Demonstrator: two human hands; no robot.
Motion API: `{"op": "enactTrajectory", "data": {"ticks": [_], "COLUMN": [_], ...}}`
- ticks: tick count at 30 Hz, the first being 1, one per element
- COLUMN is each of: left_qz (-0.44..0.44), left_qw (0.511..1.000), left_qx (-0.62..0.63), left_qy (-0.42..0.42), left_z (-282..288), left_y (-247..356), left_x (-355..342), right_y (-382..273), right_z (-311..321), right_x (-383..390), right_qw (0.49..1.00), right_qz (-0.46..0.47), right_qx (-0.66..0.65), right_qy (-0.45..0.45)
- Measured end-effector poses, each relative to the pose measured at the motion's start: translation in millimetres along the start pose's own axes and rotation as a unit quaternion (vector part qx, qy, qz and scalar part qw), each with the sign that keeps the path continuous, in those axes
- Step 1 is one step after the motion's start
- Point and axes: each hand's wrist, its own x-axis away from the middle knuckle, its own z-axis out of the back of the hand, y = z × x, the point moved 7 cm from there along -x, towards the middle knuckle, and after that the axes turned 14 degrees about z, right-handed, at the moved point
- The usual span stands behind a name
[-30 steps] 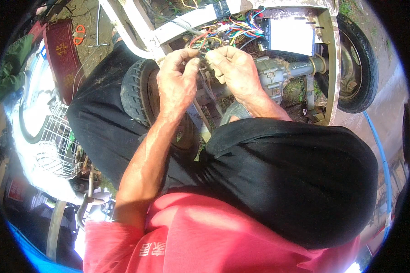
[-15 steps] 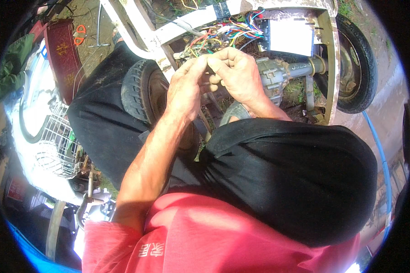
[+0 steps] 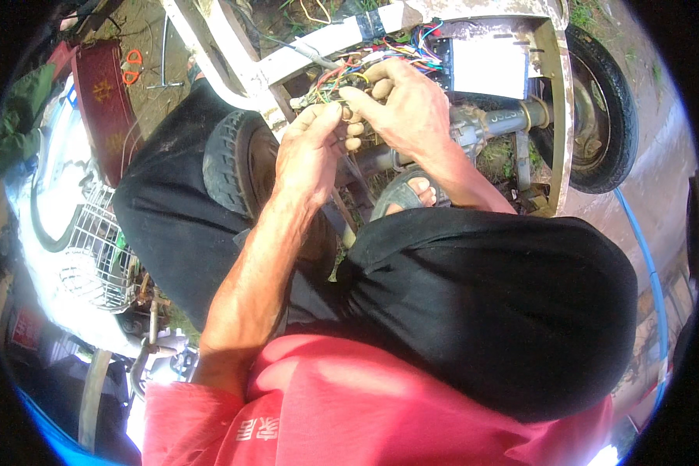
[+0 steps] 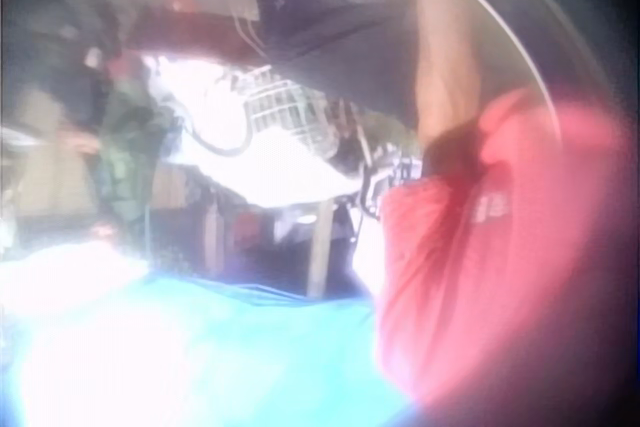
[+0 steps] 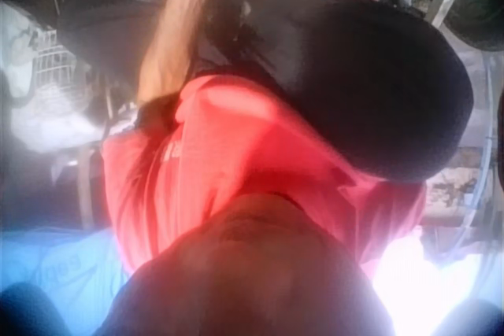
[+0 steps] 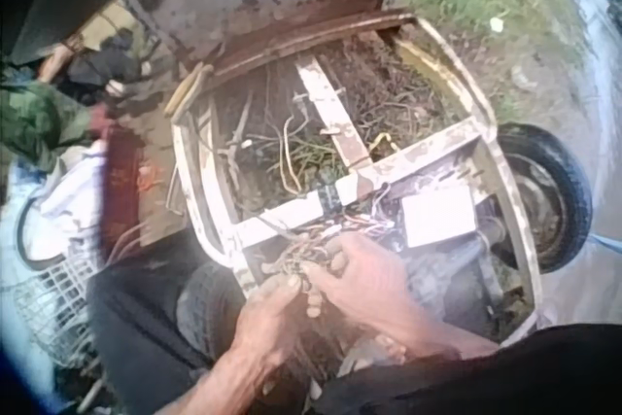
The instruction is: The person works on the exposed wiring of a three-wheeled vehicle, stripping and twisting wires by hand. They occasionally reach for tools and a multimeter while continuing to manipulate the wire bundle.
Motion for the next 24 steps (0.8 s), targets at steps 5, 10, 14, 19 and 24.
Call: {"op": "enactTrajectory", "data": {"ticks": [5,10,14,19,24], "left_qz": [-0.012,-0.012,-0.011,-0.019,-0.027], "left_qw": [0.999,0.999,0.998,0.996,0.994], "left_qx": [-0.012,0.007,0.015,0.021,0.019], "left_qy": [-0.03,-0.048,-0.066,-0.082,-0.107], "left_z": [0.3,0.5,0.5,3.8,3.9], "left_y": [1.9,5.0,7.0,9.3,13.5], "left_x": [-1.8,-0.1,-0.3,-1.3,-0.8], "right_y": [13.9,28.6,54.9,65.5,64.3], "right_z": [-9.0,-5.0,-19.7,-32.0,-32.2], "right_x": [-1.9,4.8,10.2,18.2,18.6], "right_qw": [0.998,0.99,0.953,0.865,0.856], "right_qz": [0.024,-0.047,-0.142,-0.231,-0.229], "right_qx": [-0.042,-0.121,-0.263,-0.443,-0.459], "right_qy": [0.051,0.059,0.054,0.052,0.059]}}
